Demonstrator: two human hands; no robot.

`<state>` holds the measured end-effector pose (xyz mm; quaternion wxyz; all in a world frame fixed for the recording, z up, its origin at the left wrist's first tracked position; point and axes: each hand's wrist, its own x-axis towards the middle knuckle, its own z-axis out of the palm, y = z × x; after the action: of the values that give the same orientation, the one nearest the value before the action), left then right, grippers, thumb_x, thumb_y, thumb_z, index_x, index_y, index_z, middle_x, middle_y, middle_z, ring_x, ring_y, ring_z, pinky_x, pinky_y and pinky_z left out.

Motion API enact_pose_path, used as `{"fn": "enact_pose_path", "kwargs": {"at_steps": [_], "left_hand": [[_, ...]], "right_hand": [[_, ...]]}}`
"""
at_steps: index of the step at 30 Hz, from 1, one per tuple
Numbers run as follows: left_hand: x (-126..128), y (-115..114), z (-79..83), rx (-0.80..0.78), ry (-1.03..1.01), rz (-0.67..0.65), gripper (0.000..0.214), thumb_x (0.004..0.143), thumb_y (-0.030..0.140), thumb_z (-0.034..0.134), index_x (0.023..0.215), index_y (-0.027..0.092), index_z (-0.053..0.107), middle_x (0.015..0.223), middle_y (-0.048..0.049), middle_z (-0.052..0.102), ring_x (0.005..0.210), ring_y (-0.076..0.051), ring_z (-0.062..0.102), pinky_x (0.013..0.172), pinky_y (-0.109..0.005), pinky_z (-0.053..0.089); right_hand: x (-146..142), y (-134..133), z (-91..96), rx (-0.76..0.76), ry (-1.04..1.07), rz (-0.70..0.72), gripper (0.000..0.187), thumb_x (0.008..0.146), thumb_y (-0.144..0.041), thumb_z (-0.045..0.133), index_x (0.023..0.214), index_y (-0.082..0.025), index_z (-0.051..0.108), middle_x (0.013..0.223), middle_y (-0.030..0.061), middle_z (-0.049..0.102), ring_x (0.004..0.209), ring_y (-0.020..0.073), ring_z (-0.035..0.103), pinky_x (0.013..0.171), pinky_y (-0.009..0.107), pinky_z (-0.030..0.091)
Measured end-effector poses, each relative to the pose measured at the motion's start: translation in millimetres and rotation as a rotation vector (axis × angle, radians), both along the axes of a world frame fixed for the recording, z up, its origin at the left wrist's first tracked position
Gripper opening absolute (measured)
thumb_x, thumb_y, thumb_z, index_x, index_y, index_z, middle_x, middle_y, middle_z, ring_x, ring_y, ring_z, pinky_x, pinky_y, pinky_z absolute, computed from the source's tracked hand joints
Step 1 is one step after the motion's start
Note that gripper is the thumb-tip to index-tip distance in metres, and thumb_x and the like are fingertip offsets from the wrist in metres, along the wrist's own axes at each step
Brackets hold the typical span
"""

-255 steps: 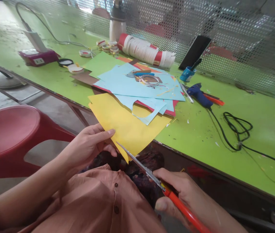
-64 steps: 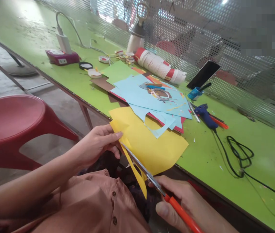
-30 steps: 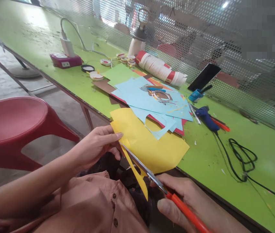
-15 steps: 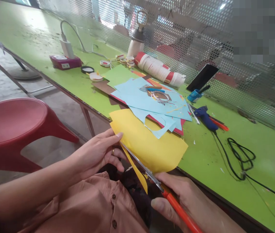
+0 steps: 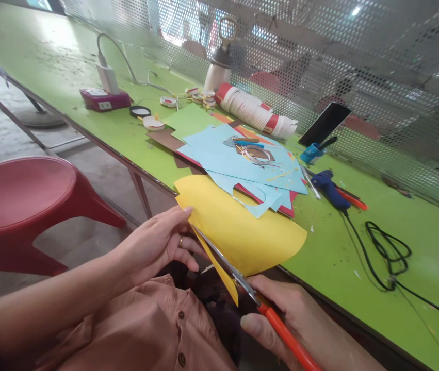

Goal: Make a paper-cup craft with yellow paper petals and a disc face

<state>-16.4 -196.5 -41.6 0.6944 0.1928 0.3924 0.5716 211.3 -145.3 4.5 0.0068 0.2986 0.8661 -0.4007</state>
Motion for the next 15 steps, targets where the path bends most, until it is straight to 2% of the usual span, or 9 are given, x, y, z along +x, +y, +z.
{"fn": "enact_pose_path", "kwargs": {"at_steps": [6,15], "left_hand": [[-2.1,0.7,-2.5,-0.008,-0.010,-0.040,0.020,0.090,0.029,0.043,0.093,0.012,0.054,0.084,-0.0114,0.066,0.058,-0.018,0.066,0.047,-0.030,0.055],[-4.4,0.6,0.3,0.019,-0.031,-0.064,0.020,0.091,0.027,0.041,0.094,0.012,0.054,0.087,-0.0122,0.067,0.058,-0.018,0.066,0.048,-0.030,0.056]], "right_hand": [[5.5,-2.8,-2.0,-0.005,-0.086,0.001,0.042,0.085,-0.047,0.051,0.111,-0.018,0.066,0.079,0.0067,0.068,0.066,0.0196,0.064,0.069,0.026,0.053],[3.0,-5.6,0.0,-0.025,-0.057,-0.044,0.047,0.084,-0.053,0.049,0.105,-0.016,0.068,0.074,0.0057,0.065,0.064,0.0175,0.059,0.063,0.023,0.051]]}}
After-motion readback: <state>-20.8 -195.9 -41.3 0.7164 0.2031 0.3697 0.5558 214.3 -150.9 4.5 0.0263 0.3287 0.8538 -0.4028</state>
